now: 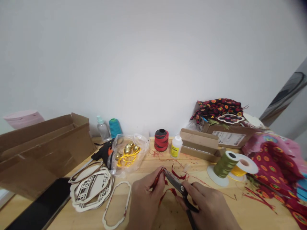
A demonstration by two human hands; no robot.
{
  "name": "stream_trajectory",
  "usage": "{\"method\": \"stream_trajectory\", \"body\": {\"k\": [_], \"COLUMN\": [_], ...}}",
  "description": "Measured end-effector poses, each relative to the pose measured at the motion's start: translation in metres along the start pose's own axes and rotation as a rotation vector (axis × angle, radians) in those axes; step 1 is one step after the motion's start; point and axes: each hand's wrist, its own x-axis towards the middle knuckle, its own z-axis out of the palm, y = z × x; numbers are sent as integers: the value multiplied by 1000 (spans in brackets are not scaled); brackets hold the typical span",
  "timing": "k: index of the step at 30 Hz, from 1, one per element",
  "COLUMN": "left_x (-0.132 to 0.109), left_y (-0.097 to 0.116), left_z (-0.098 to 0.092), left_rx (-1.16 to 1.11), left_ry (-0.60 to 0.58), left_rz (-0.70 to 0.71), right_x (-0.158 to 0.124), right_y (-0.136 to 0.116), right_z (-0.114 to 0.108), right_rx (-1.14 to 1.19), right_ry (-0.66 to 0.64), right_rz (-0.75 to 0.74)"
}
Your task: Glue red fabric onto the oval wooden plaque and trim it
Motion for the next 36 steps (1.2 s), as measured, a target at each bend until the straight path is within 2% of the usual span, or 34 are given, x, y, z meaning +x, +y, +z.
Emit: {"method": "stream_trajectory", "body": {"k": [9, 18, 25, 30, 33, 36], "left_x": [0, 1, 3, 2, 3, 4], "left_y": [0, -5, 4, 8, 7, 6], "left_z": [2, 5, 5, 6, 6, 5], "left_rx": [-11, -45, 8, -60, -133, -209], "left_ry": [14, 15, 12, 57, 31, -10], "left_rz": [-24, -13, -12, -54, -98, -185], "right_x": [1, 1, -2, -2, 2, 8], "right_y": [-1, -3, -3, -1, 0, 4], "right_z": [-2, -2, 0, 0, -7, -17], "right_rx": [-5, -38, -119, -141, -57, 91], "right_ry": [-88, -86, -74, -88, 6, 196], "right_rz": [44, 47, 15, -3, 7, 83]}}
